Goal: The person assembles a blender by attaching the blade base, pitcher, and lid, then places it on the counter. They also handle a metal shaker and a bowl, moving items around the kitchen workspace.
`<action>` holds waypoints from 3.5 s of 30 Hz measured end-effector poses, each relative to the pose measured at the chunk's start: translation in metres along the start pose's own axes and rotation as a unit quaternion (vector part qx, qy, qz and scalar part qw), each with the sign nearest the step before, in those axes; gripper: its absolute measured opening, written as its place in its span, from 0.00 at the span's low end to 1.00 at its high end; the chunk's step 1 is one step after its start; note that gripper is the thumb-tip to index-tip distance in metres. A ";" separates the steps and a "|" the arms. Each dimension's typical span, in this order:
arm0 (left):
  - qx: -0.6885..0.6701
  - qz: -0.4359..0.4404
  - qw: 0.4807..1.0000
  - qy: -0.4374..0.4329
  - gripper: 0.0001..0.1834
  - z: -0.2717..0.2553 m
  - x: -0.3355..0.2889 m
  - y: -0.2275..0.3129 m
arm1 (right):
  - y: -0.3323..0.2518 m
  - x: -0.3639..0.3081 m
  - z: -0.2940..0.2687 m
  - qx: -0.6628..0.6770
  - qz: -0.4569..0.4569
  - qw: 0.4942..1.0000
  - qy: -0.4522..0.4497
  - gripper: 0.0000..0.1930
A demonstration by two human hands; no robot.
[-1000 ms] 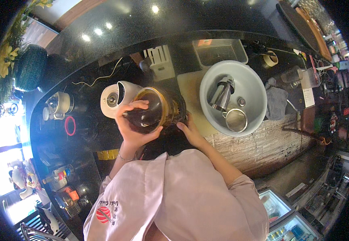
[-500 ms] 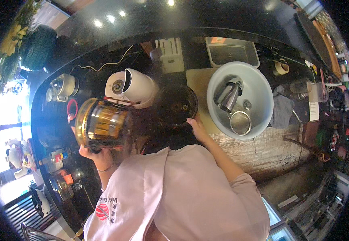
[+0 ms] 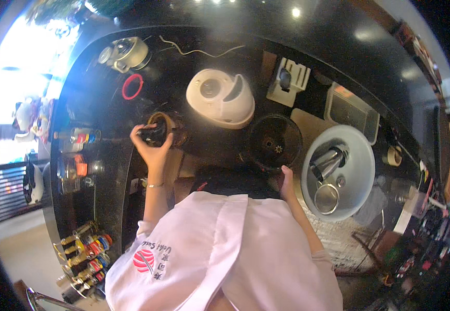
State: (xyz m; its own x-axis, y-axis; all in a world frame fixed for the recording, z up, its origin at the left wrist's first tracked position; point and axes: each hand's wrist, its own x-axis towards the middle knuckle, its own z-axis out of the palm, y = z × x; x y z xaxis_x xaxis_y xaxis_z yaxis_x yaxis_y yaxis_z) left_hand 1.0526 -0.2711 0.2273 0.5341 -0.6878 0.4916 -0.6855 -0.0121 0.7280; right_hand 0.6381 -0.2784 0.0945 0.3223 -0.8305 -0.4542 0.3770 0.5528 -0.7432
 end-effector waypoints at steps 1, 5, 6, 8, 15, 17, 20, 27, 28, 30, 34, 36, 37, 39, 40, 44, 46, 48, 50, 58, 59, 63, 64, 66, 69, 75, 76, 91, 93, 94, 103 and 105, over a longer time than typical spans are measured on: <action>-0.009 -0.015 1.000 -0.003 0.43 0.007 0.000 -0.013 | 0.002 0.000 -0.003 0.029 0.003 1.000 0.004 0.26; 0.020 0.001 0.998 -0.061 0.42 0.023 0.015 -0.037 | -0.015 -0.005 0.021 0.047 -0.013 0.998 0.026 0.25; 0.014 0.002 0.996 -0.087 0.42 0.025 0.022 -0.038 | -0.014 -0.007 0.019 0.042 -0.013 0.999 0.025 0.25; 0.010 -0.004 0.989 -0.145 0.42 0.029 0.040 -0.037 | -0.005 -0.004 0.011 0.001 -0.017 0.999 0.032 0.31; 0.030 0.116 0.970 -0.211 0.39 0.071 0.092 -0.042 | 0.001 -0.020 0.019 0.065 -0.044 0.996 0.044 0.37; 0.032 0.118 0.976 -0.182 0.38 0.083 0.093 -0.057 | -0.002 -0.027 0.032 0.061 -0.071 0.994 0.049 0.34; 0.017 0.110 0.979 -0.169 0.42 0.097 0.099 -0.066 | 0.019 -0.038 0.018 0.032 -0.128 0.986 0.103 0.42; 0.024 0.139 0.984 -0.112 0.54 0.101 0.098 -0.050 | -0.060 -0.059 0.089 0.048 -0.220 0.970 0.095 0.45; 0.025 0.148 0.984 -0.101 0.54 0.101 0.095 -0.054 | -0.074 -0.062 0.102 0.056 -0.228 0.969 0.078 0.45; 0.021 0.146 0.985 -0.088 0.53 0.098 0.089 -0.047 | -0.099 -0.068 0.124 0.090 -0.238 0.966 0.040 0.46; 0.009 0.121 0.992 -0.015 0.48 0.085 0.068 -0.024 | -0.134 -0.065 0.158 0.259 -0.177 0.943 -0.112 0.49; -0.053 0.130 0.990 0.024 0.38 0.077 0.057 -0.001 | -0.140 -0.062 0.164 0.381 -0.106 0.898 -0.194 0.42; -0.098 0.150 0.983 0.038 0.36 0.074 0.055 0.011 | -0.135 -0.058 0.161 0.440 -0.087 0.862 -0.236 0.38; -0.187 0.205 0.960 0.036 0.29 0.068 0.054 0.043 | -0.137 -0.055 0.165 0.504 -0.062 0.810 -0.294 0.30; -0.282 0.225 0.932 0.022 0.21 0.065 0.056 0.067 | -0.137 -0.052 0.166 0.520 -0.048 0.792 -0.317 0.31; -0.346 0.299 0.856 -0.242 0.10 0.037 0.072 0.173 | -0.130 -0.037 0.172 0.553 -0.005 0.737 -0.388 0.34; -0.306 0.346 0.840 -0.286 0.15 0.044 0.074 0.202 | -0.133 -0.031 0.176 0.547 0.023 0.720 -0.426 0.33; -0.281 0.358 0.836 -0.306 0.15 0.055 0.077 0.221 | -0.126 -0.027 0.172 0.536 0.036 0.725 -0.431 0.27; -0.264 0.367 0.830 -0.327 0.15 0.063 0.076 0.230 | -0.121 -0.020 0.171 0.517 0.040 0.711 -0.476 0.24; -0.246 0.357 0.854 -0.288 0.11 0.069 0.056 0.245 | -0.104 -0.011 0.163 0.515 0.068 0.712 -0.472 0.26; -0.240 0.360 0.857 -0.280 0.12 0.068 0.055 0.244 | -0.106 -0.012 0.164 0.519 0.070 0.715 -0.463 0.27; -0.271 0.355 0.862 -0.239 0.11 0.072 0.049 0.243 | -0.114 -0.020 0.162 0.505 0.066 0.738 -0.443 0.30; -0.283 0.351 0.862 -0.231 0.11 0.073 0.047 0.242 | -0.115 -0.021 0.163 0.504 0.063 0.740 -0.442 0.30; -0.300 0.344 0.860 -0.227 0.13 0.074 0.045 0.242 | -0.117 -0.023 0.164 0.502 0.052 0.745 -0.435 0.30; -0.324 0.338 0.851 -0.239 0.13 0.075 0.046 0.241 | -0.123 -0.026 0.165 0.499 0.036 0.759 -0.417 0.31; -0.327 0.323 0.846 -0.270 0.12 0.073 0.046 0.238 | -0.130 -0.030 0.165 0.483 0.000 0.789 -0.380 0.32; -0.330 0.318 0.847 -0.269 0.11 0.073 0.047 0.237 | -0.132 -0.031 0.166 0.479 -0.006 0.794 -0.374 0.32; -0.302 0.335 0.847 -0.280 0.05 0.070 0.047 0.235 | -0.141 -0.036 0.167 0.444 -0.048 0.833 -0.326 0.37; -0.293 0.324 0.866 -0.245 0.08 0.069 0.045 0.237 | -0.142 -0.036 0.167 0.440 -0.053 0.837 -0.322 0.38; -0.288 0.318 0.874 -0.227 0.09 0.069 0.044 0.238 | -0.143 -0.036 0.167 0.439 -0.055 0.838 -0.320 0.38; -0.313 0.324 0.857 -0.251 0.11 0.063 0.041 0.234 | -0.148 -0.037 0.167 0.420 -0.074 0.852 -0.305 0.41; -0.320 0.330 0.846 -0.269 0.12 0.061 0.040 0.234 | -0.149 -0.038 0.168 0.415 -0.079 0.855 -0.300 0.42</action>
State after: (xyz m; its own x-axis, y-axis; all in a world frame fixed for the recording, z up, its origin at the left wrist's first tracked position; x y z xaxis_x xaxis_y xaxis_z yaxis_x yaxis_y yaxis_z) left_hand 0.8839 -0.3460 0.3879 -0.2815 -0.6252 0.7279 -0.2461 0.7803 0.5750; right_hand 0.7155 -0.3176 0.3049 0.5052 -0.8517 0.1390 0.8627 0.5029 -0.0543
